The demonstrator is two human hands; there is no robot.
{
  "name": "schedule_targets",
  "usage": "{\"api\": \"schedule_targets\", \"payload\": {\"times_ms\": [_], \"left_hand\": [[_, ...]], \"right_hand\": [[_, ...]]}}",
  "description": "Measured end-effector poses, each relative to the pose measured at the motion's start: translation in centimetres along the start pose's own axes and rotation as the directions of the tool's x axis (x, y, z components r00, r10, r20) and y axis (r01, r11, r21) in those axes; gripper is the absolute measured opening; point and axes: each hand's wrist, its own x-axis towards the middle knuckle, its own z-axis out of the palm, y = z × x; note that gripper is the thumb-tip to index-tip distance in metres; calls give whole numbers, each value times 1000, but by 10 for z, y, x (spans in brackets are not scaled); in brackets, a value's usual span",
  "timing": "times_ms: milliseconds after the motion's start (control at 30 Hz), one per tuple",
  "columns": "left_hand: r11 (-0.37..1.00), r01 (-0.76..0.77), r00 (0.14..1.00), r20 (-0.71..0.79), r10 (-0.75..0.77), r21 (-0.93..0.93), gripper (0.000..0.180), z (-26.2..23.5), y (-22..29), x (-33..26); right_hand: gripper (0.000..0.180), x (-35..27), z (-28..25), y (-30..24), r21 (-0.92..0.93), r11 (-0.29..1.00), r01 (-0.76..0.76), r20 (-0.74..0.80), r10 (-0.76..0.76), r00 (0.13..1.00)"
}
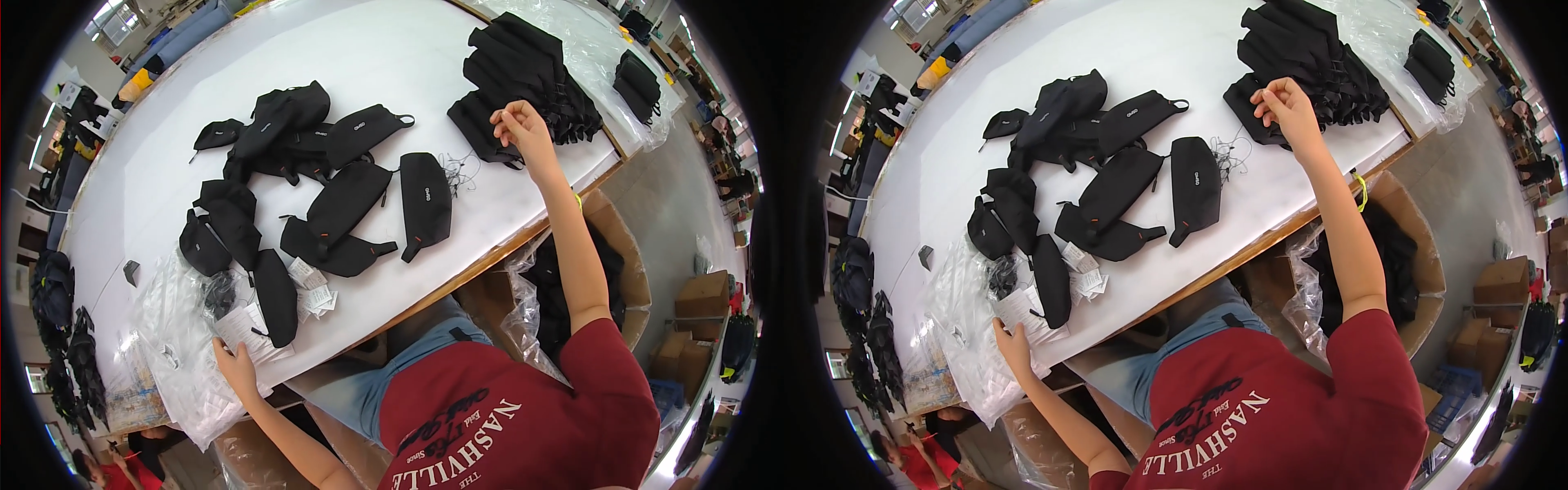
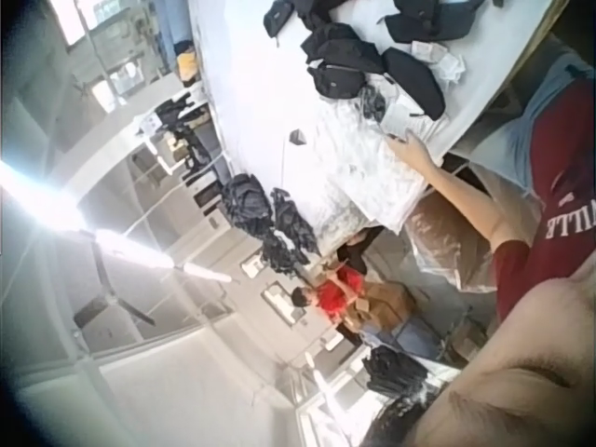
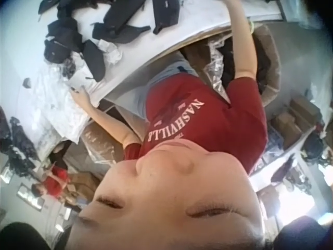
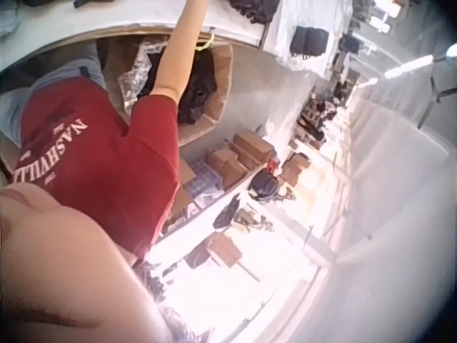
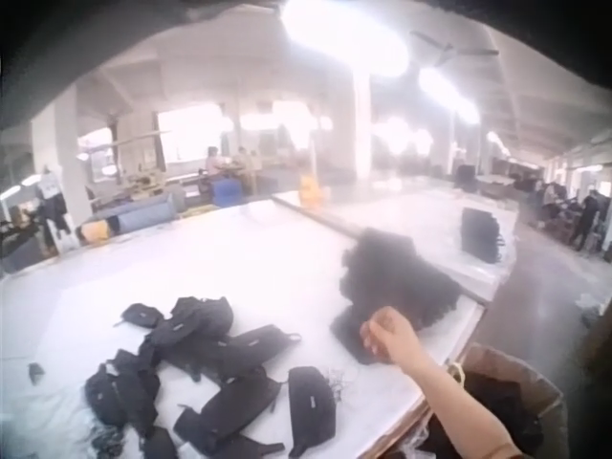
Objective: Packaging and inspecting small black fabric pouches, including inserting labels or accessories and sorting them.
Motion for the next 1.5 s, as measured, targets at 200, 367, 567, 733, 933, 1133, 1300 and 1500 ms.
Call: {"api": "schedule_targets", "payload": {"times_ms": [200,367,567,733,933,1133,1300,1500], "left_hand": [[866,123,987,-32,-158,-485,55,-16,20,-27],[597,187,927,-61,-371,-780,62,-23,63,-71],[515,140,975,26,-222,-845,68,2,52,-108],[349,236,972,223,-78,-907,49,16,109,-130],[257,319,938,342,48,-912,21,42,160,-146],[273,216,967,245,75,-938,17,44,177,-146],[281,213,971,235,49,-936,19,45,174,-149],[335,234,968,250,4,-912,19,46,170,-148]], "right_hand": [[5,18,15,-34,253,968,2,70,-20,997],[35,27,29,-64,105,987,122,55,-128,990],[43,14,51,-91,-60,976,210,99,-203,974],[53,-41,78,-85,41,989,140,363,-145,921],[64,-138,146,-44,109,977,-181,627,74,775],[65,-178,169,-39,71,953,-296,751,144,645],[69,-181,170,-37,12,986,-165,765,98,636],[67,-182,171,-37,17,988,-155,761,88,642]]}}
